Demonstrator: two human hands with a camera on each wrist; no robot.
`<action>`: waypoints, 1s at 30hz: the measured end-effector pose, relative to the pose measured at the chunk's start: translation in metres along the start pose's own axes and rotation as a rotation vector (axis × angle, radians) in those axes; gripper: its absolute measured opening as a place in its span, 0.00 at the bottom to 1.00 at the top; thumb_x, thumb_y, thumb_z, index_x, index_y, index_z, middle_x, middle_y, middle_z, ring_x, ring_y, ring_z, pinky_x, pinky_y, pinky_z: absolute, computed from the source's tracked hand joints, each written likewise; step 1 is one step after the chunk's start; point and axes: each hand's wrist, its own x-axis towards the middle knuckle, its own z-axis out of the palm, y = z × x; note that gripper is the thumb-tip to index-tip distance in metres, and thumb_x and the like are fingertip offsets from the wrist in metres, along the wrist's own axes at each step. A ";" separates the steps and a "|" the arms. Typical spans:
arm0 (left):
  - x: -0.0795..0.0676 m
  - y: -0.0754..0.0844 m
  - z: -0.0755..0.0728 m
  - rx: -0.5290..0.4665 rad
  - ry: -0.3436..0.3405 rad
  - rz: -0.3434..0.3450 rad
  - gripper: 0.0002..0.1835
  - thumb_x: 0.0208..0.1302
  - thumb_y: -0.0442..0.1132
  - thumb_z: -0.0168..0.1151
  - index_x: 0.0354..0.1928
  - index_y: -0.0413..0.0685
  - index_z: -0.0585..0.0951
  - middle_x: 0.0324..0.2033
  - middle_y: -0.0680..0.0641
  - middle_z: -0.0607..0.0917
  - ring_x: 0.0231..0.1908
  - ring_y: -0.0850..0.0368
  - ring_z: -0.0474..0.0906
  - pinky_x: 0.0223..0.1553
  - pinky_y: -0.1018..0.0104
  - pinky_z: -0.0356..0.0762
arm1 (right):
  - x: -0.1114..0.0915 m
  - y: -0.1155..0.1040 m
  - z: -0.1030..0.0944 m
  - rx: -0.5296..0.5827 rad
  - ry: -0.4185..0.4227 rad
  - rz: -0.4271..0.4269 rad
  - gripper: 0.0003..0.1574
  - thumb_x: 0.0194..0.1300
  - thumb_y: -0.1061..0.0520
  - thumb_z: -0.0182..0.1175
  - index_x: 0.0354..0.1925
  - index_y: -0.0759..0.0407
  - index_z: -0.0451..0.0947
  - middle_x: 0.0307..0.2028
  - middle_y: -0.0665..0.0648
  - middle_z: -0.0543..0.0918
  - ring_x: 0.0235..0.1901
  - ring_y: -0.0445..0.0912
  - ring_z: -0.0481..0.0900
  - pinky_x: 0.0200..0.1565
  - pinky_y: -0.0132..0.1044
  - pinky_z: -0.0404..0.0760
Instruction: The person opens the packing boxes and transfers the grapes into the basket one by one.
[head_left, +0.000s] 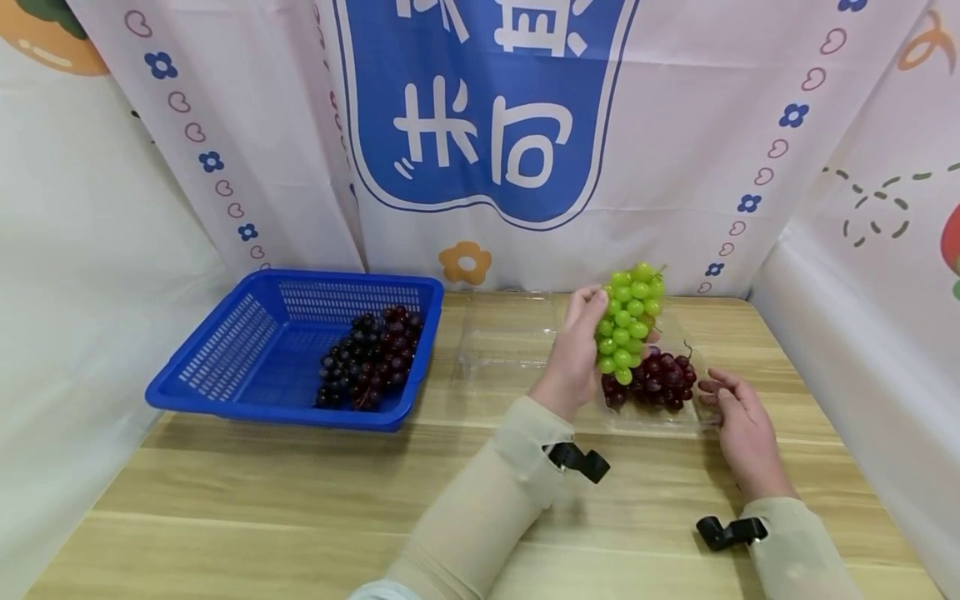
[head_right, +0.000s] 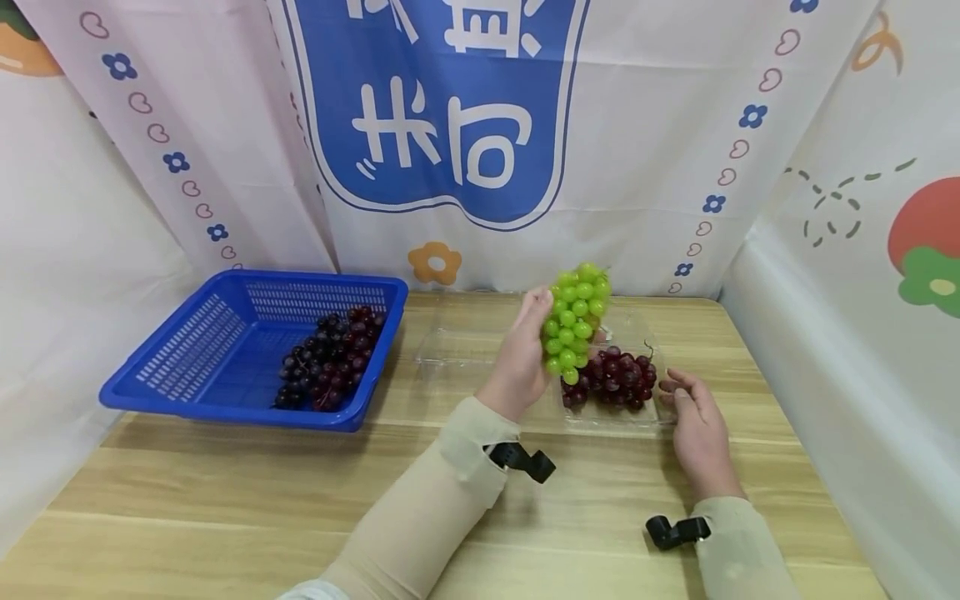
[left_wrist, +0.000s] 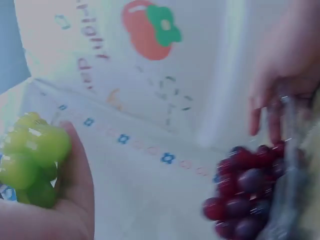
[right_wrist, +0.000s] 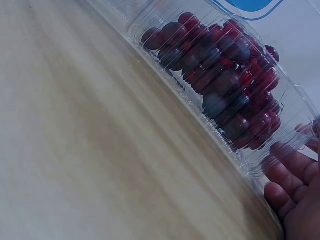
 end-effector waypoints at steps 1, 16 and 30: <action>-0.002 0.006 -0.002 -0.016 -0.041 0.012 0.21 0.77 0.53 0.52 0.66 0.62 0.67 0.53 0.43 0.79 0.42 0.49 0.83 0.44 0.56 0.84 | 0.000 -0.001 0.001 0.005 -0.003 0.002 0.31 0.84 0.52 0.29 0.75 0.64 0.59 0.62 0.66 0.73 0.53 0.44 0.74 0.46 0.27 0.76; -0.070 0.164 -0.047 1.195 -0.028 0.424 0.31 0.68 0.45 0.66 0.71 0.63 0.69 0.43 0.53 0.79 0.28 0.56 0.75 0.26 0.63 0.80 | -0.007 -0.007 -0.001 -0.032 0.003 0.030 0.31 0.84 0.51 0.31 0.76 0.62 0.58 0.64 0.66 0.73 0.54 0.44 0.74 0.45 0.26 0.76; -0.071 0.262 -0.216 1.782 0.204 -0.194 0.36 0.74 0.56 0.56 0.78 0.52 0.59 0.58 0.37 0.77 0.49 0.40 0.75 0.49 0.38 0.74 | -0.007 -0.007 -0.001 -0.040 -0.031 -0.002 0.31 0.83 0.53 0.31 0.75 0.64 0.57 0.63 0.68 0.73 0.55 0.47 0.75 0.47 0.27 0.75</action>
